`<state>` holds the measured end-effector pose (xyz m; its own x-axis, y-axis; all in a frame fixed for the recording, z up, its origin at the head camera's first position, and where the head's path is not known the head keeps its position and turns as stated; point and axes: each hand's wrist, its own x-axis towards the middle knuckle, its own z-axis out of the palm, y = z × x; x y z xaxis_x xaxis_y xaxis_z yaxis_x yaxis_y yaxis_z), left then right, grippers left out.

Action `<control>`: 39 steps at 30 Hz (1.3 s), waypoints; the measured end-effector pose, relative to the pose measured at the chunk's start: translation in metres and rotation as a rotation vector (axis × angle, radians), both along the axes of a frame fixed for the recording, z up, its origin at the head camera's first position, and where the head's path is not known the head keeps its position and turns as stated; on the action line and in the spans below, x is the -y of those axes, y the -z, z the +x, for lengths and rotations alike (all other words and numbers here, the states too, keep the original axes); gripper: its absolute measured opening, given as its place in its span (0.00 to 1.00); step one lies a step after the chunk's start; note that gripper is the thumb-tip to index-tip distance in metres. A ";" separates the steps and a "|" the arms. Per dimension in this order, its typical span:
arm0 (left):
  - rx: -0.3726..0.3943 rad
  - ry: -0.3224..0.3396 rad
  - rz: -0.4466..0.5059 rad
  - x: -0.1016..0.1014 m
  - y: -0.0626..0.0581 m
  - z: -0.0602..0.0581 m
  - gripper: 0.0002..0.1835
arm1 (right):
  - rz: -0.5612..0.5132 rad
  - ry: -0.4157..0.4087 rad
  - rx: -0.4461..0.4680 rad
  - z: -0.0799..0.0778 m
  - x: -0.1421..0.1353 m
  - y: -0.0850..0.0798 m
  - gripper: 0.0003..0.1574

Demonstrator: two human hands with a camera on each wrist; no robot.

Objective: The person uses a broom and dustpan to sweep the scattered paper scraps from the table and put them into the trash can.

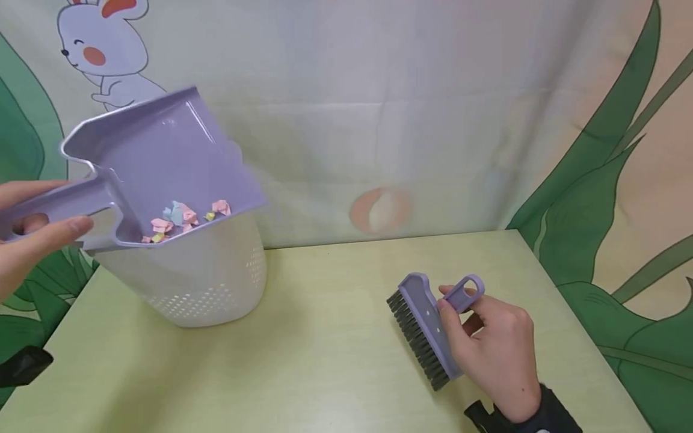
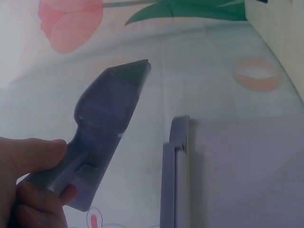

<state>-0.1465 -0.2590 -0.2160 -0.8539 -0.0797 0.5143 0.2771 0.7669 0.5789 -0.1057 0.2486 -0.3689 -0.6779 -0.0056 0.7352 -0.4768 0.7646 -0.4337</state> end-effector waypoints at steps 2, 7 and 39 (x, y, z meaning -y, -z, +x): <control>-0.019 -0.040 -0.008 0.009 0.001 -0.007 0.28 | 0.003 0.001 0.003 0.000 0.000 -0.001 0.15; -0.093 -0.064 -0.052 0.024 0.008 -0.022 0.28 | 0.007 -0.002 0.012 0.000 0.000 0.000 0.14; -0.873 -0.006 -0.512 0.007 0.028 -0.008 0.16 | -0.001 -0.037 0.009 -0.003 0.006 0.002 0.14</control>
